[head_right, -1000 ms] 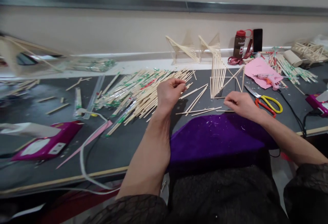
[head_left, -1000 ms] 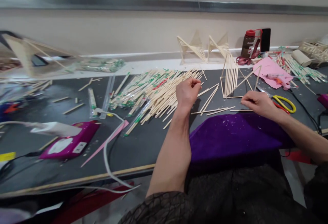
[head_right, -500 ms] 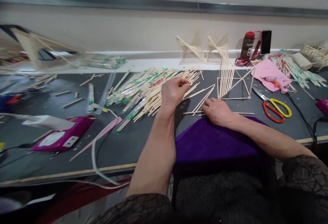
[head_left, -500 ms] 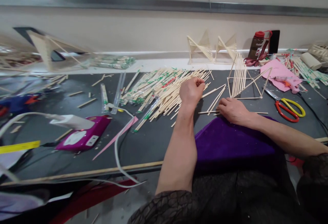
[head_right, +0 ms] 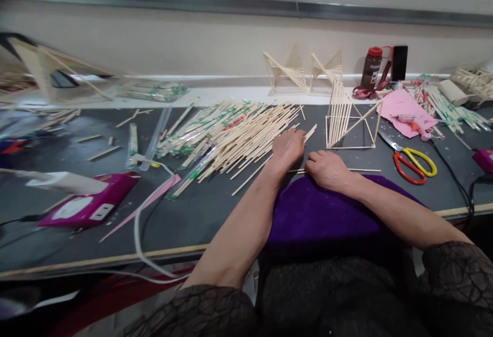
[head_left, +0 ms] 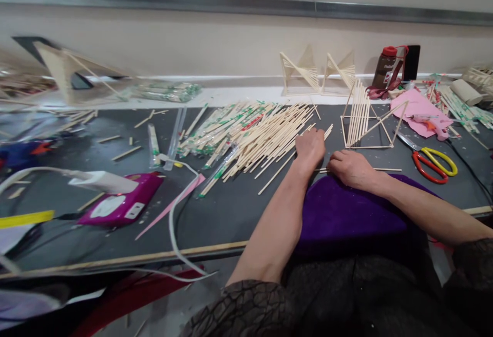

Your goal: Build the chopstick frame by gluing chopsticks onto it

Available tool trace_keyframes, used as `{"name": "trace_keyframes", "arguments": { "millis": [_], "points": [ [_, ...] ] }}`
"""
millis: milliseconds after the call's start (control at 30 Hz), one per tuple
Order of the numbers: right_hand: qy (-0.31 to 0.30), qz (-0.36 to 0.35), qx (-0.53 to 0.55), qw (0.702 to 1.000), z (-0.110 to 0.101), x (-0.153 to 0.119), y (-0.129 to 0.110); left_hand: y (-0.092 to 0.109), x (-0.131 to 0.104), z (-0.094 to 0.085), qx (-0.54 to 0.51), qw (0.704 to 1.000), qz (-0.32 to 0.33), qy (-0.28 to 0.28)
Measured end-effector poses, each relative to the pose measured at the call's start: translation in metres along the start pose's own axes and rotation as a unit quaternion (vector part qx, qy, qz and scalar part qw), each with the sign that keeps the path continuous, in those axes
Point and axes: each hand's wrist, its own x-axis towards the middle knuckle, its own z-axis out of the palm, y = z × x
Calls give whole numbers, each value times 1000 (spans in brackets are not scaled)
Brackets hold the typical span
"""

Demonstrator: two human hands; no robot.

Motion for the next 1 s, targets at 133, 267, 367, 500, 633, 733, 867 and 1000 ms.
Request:
{"name": "trace_keyframes", "arguments": {
  "millis": [133,267,367,500,633,733,867,1000],
  "points": [
    [-3,3,6,1000,-1,-2,2,-6,4,2,-11,1000,-22,-3],
    [11,1,25,1000,2,-3,4,-5,4,0,-25,1000,-13,-7],
    [17,-1,23,1000,3,-3,5,0,1,-4,-29,999,-1,-16],
    [8,-1,16,1000,2,-4,5,4,-4,-9,-30,999,-4,-30],
    [11,1,20,1000,2,-5,5,2,-8,-14,-35,999,-12,-38],
    [12,3,18,1000,3,-6,5,-9,-8,-20,-54,997,-9,-56],
    [15,6,19,1000,4,-6,5,-37,-3,-30,-101,990,-99,-18],
    [15,1,17,1000,4,-6,5,-58,3,-31,-54,970,-236,-30]
  ]
}}
